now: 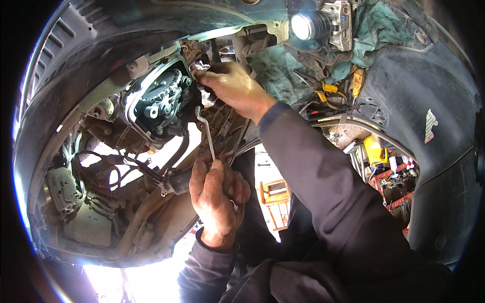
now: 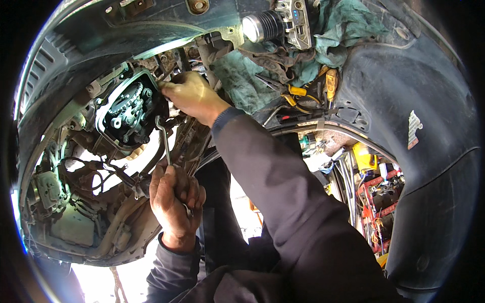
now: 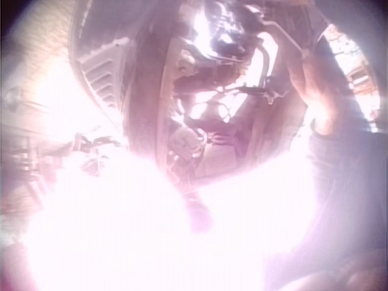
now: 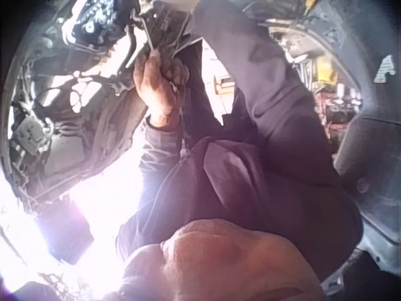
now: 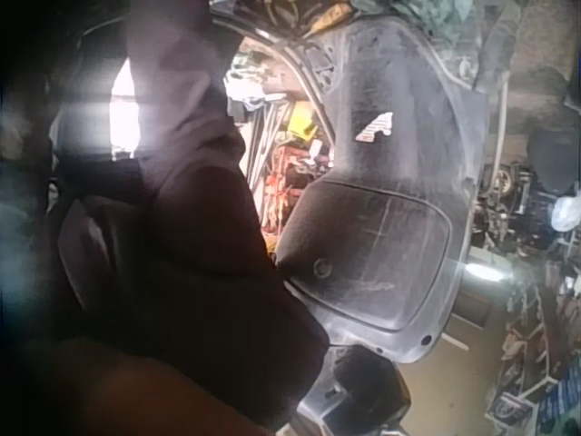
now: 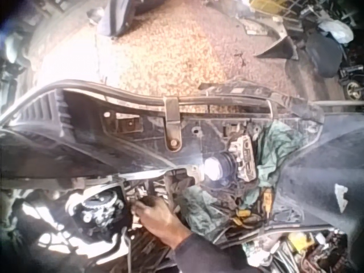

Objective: The person works under the hood of a car, using a yellow-handled screwdriver and a wrench to adjust and tighten components within the engine bay. The hands repeatedly reach into the engine compartment, manipulate fasteners, and reposition tools while a headlamp illuminates the workspace.

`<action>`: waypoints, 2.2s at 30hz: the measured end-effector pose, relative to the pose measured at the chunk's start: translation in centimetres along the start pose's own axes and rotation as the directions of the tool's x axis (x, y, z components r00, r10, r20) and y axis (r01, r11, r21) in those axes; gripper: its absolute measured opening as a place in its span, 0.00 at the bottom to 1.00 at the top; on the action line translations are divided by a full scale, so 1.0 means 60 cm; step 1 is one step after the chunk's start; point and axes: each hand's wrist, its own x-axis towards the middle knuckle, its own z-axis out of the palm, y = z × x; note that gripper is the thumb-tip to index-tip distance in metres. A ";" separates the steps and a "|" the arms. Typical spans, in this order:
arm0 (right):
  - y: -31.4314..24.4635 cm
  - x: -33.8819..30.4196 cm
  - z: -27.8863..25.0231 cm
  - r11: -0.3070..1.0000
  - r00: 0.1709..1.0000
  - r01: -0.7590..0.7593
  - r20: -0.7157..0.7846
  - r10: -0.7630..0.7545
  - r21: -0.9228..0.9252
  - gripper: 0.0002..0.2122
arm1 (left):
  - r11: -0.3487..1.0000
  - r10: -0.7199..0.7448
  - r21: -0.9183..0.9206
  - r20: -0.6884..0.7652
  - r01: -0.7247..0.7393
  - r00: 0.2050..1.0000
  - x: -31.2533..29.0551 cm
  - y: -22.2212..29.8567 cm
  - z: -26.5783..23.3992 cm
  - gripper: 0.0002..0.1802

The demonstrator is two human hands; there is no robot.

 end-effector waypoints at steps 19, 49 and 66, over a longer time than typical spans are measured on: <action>0.012 0.015 0.015 1.000 0.977 0.019 0.210 -0.017 -0.004 0.07 | 1.000 -0.030 0.007 -0.047 0.030 0.998 0.001 0.010 0.009 0.12; -0.083 -0.229 -0.203 0.857 0.952 -0.250 -0.276 0.132 -0.451 0.14 | 0.972 -0.120 -0.212 -0.057 0.105 0.991 0.091 0.015 0.063 0.08; -0.085 -0.043 -0.147 0.983 0.834 -0.121 0.522 0.178 -0.140 0.05 | 0.935 -0.178 -0.319 -0.052 0.153 0.983 0.088 0.051 0.086 0.11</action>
